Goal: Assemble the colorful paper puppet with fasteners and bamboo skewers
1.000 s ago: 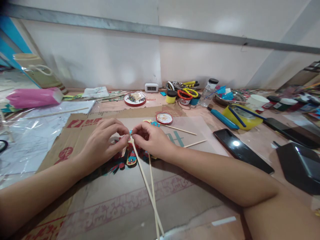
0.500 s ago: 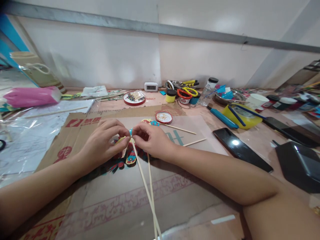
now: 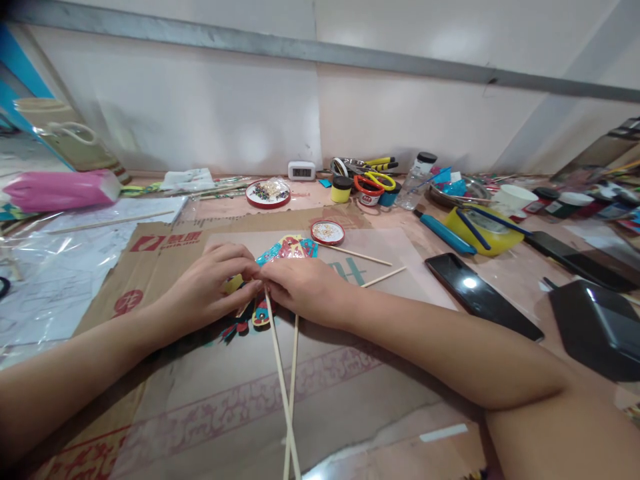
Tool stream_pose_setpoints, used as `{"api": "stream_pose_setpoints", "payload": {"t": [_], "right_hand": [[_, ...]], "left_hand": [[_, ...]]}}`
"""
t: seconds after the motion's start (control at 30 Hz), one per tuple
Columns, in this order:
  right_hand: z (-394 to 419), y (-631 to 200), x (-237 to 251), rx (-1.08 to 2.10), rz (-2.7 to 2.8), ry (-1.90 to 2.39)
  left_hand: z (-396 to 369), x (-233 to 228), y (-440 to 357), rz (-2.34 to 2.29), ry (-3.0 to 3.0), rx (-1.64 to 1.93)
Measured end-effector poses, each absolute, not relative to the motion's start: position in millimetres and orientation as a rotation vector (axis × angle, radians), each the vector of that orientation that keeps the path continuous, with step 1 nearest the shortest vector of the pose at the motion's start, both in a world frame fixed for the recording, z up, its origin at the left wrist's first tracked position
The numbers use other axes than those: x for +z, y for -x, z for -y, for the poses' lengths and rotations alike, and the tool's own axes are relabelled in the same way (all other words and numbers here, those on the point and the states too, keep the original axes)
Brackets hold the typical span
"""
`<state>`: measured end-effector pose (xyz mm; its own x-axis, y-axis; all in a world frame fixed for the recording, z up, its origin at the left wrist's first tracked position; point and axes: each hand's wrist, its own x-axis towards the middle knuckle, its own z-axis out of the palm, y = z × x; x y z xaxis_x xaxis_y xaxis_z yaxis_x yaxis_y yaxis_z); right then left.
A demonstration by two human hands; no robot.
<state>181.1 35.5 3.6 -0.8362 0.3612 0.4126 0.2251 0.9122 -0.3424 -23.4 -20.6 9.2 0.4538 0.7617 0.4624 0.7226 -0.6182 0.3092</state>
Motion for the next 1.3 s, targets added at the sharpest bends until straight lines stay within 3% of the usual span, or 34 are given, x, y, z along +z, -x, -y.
{"api": "stream_pose_setpoints", "payload": {"t": [0.23,0.87,1.1,1.17,1.3], "right_hand": [[-31.9,-177.3,9.6,0.798,2.324,0.653],[-25.6,-174.1,16.7,0.995,2.21,0.573],[-25.3,-171.0,13.5,1.374,2.017,0.626],[-25.2,-170.9,13.4,1.36,2.024,0.636],[-25.0,-173.6,14.4,1.026,2.178,0.597]], "left_hand": [[21.3,12.2,19.4,-1.382,-2.365,1.073],[26.9,14.6,15.7,-1.371,-2.54,1.176],[28.0,16.5,14.8,-1.416,-2.474,1.171],[28.0,16.3,14.7,-1.417,-2.46,1.174],[27.6,15.4,14.8,-1.404,-2.433,1.135]]}}
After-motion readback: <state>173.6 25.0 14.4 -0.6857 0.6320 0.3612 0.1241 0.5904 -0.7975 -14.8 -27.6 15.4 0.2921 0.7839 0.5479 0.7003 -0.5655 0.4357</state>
